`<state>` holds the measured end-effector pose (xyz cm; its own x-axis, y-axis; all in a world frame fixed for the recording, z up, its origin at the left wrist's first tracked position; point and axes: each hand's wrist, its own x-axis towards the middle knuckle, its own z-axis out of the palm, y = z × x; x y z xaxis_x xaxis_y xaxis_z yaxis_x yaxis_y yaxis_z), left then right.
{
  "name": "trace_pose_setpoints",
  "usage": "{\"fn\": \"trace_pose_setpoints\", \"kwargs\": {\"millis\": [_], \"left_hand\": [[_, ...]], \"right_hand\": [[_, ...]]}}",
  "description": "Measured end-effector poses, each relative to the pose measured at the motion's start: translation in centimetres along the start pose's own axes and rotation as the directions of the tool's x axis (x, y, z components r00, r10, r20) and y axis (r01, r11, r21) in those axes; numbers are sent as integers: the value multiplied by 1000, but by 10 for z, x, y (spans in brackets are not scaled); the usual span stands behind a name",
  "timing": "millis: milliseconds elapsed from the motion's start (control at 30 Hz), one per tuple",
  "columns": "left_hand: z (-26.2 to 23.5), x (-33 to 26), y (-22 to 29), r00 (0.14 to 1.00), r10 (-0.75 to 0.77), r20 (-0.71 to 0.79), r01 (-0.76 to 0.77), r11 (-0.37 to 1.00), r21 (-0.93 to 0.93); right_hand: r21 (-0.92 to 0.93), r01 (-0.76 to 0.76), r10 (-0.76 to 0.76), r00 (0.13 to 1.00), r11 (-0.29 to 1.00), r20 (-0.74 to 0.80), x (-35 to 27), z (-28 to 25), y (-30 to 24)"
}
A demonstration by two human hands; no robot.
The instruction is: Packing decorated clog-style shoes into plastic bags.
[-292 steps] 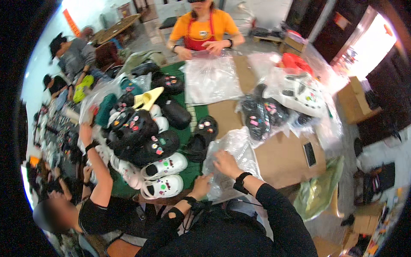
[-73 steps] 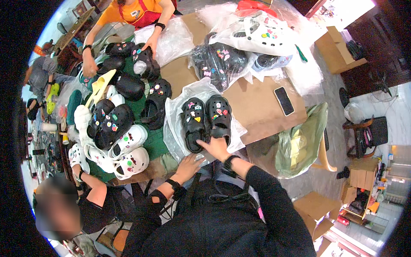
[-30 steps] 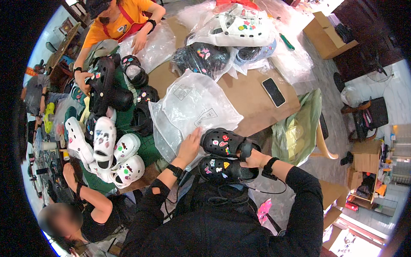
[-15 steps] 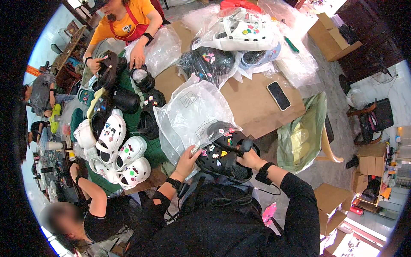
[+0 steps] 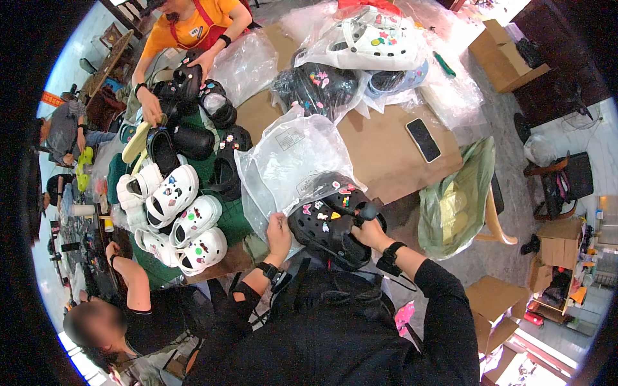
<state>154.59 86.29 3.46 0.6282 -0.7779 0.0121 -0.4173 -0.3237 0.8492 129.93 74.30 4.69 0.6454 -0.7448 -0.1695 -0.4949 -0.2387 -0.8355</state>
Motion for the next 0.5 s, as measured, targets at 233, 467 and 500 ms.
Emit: {"fn": "trace_pose_setpoints", "kwargs": {"millis": [233,467,500], "left_hand": [[-5,-1,2,997,-72,22,74,992,-105],[-22,2,7,941,334,62,-339,929,145],[-24,3,8,908,399,124,-417,886,205]], "right_hand": [[98,-61,64,997,993,-33,-2,11,-11],[118,-84,91,994,989,-62,-6,18,-11],[78,-79,87,990,994,-115,-8,22,-4]]}}
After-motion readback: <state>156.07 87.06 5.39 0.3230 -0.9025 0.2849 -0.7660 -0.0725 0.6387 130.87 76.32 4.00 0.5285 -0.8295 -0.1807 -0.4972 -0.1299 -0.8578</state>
